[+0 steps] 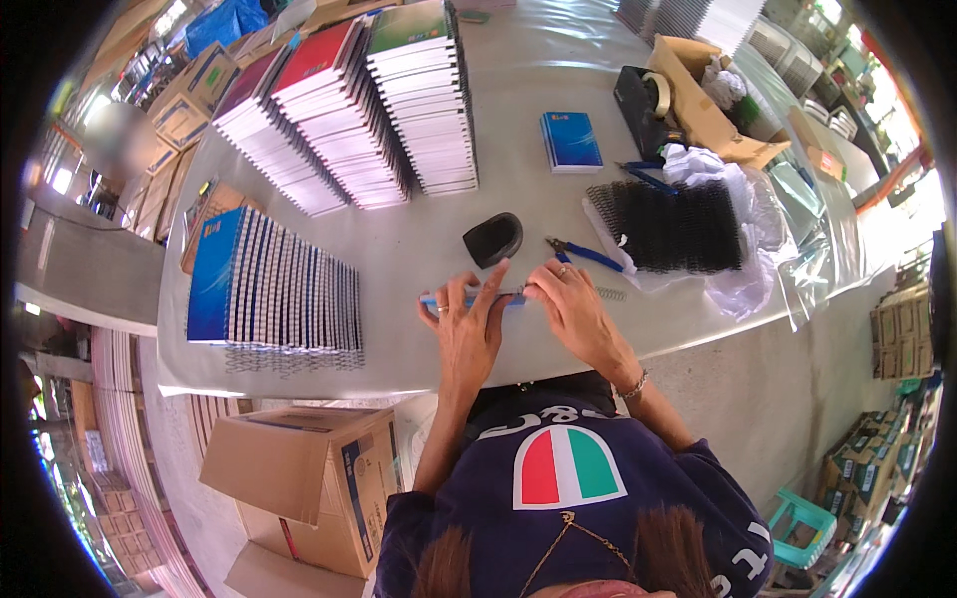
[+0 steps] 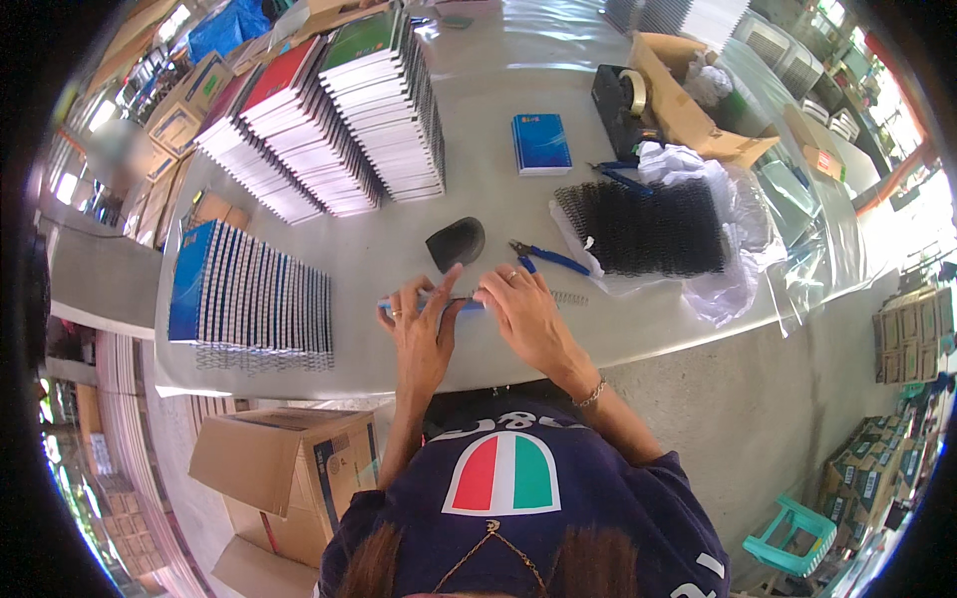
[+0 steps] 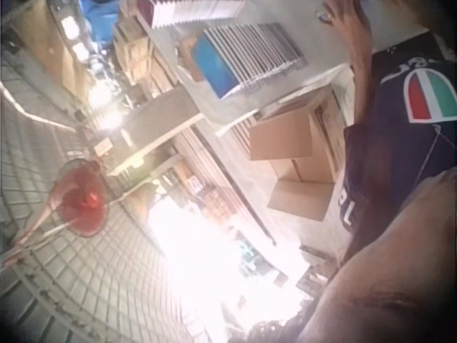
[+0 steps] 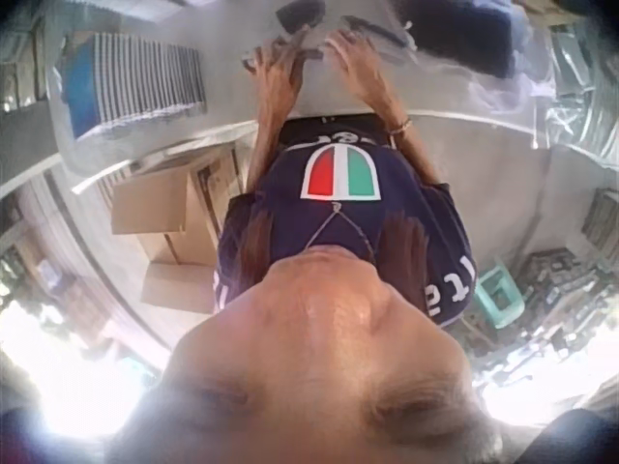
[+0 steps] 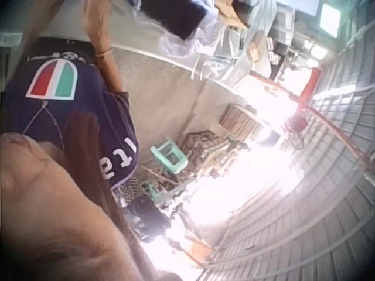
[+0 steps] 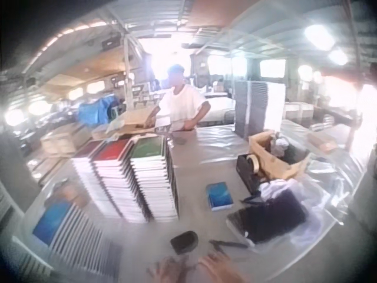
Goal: The person repeatedly picks up spiral-bound notebooks and uses pliers to attach metal spiral rings to the punched holes. They place finished notebooks into a growing stack on the table. The process is repeated for multiple units.
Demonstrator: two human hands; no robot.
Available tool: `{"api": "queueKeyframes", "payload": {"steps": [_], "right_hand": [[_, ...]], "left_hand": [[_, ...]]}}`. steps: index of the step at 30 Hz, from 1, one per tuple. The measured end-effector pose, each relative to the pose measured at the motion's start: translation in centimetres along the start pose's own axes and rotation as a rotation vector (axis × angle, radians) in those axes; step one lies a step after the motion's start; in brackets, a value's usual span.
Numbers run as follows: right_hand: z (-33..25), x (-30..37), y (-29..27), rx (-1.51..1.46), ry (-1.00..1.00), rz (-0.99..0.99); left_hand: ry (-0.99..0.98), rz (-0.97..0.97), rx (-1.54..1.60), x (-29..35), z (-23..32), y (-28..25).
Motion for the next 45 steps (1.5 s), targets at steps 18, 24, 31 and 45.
{"api": "queueKeyframes", "payload": {"steps": [18, 24, 31, 45], "right_hand": [[1.8, -7.6, 2.3, 0.023, 0.009, -0.115], [2.3, -9.4, 7.1, 0.145, 0.000, -0.140], [3.6, -9.0, 6.1, 0.033, -0.103, -0.234], [3.0, -5.3, 4.0, -0.677, 0.175, -0.929]], "left_hand": [[-0.063, 0.209, 0.444, 1.3, -8.2, -3.6], [-0.153, 0.185, 0.512, 2.3, -10.4, -2.2], [-0.212, 0.283, 0.569, 3.4, -10.8, 0.2], [-0.187, 0.284, 0.584, 3.1, -10.6, 0.1]]}}
Point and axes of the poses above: each hand's wrist, its own x-axis away from the middle knuckle, its own y-axis out of the palm, z = x × y, the point moved 7 cm from there along -x, towards the middle knuckle, and after that the axes turned 13 degrees about y, right-handed, at the moved point
